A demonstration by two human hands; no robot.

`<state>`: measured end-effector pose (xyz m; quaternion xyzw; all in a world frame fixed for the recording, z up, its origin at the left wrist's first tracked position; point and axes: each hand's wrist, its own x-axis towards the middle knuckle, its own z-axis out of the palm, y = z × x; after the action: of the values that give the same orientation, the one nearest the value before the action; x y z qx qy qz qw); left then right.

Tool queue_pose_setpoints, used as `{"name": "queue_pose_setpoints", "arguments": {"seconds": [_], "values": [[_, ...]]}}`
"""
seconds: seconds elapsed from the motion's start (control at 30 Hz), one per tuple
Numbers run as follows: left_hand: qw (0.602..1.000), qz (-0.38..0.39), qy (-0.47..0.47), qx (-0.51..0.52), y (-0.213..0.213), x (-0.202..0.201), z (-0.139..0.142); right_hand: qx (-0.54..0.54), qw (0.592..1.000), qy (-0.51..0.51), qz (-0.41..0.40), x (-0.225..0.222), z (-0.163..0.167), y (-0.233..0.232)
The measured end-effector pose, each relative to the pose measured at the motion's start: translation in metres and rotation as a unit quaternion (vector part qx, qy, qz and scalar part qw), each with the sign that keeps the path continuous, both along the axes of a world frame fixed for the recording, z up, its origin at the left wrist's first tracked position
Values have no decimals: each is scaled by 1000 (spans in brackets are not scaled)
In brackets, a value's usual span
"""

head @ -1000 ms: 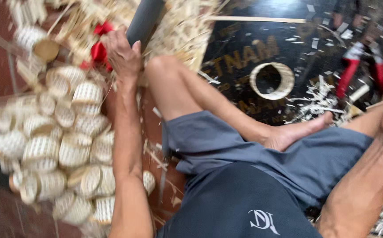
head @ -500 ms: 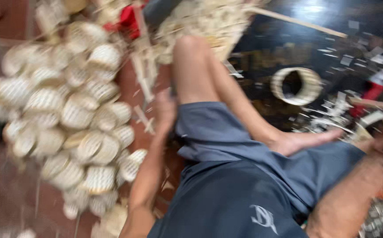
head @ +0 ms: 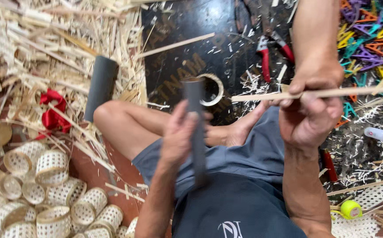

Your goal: The person sits on the floor assembling woven bamboo cylinders. They cut a strip of woven bamboo mat with scissors, fit a wooden rim ring onto the edge of a woven cylinder, press the rim into place, and bend thin bamboo strips around a plastic pipe form to shape them, adding finished cylinders to a pile on the floor.

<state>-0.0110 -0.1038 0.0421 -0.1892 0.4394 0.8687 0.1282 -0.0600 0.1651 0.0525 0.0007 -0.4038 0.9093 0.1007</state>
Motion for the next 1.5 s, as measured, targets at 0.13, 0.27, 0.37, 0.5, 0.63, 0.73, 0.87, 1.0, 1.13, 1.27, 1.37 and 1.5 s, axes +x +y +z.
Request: {"name": "queue_pose_setpoints", "arguments": {"seconds": [0.13,0.27,0.37,0.5,0.63,0.73,0.87,1.0,1.13,1.27,1.37,1.5], "values": [[985,-121,124,-8,56,-17,8,66,997,30,-36,20,5,10],[979,-136,149,-8,72,-19,14,83,996,18,-38,38,-3,17],[984,-136,112,-7,73,-14,0,130,990,24,-45,47,-7,15],[989,-108,97,-9,72,2,-31,166,984,57,-25,54,-4,5],[996,-62,22,56,68,15,-50,220,974,54,7,65,15,3],[991,-48,20,126,63,21,-56,323,945,44,14,75,36,10],[987,-83,43,127,59,26,-61,377,924,42,41,93,60,11],[982,-115,38,145,60,28,-63,363,931,16,16,99,62,7],[986,-104,29,130,61,28,-61,319,947,4,29,96,53,10],[989,-95,29,111,60,30,-61,333,943,-30,1,92,44,8],[990,-89,17,110,58,32,-65,354,934,-37,-11,92,42,4],[992,-92,-21,89,57,33,-66,422,906,-18,-4,96,51,1]]}}
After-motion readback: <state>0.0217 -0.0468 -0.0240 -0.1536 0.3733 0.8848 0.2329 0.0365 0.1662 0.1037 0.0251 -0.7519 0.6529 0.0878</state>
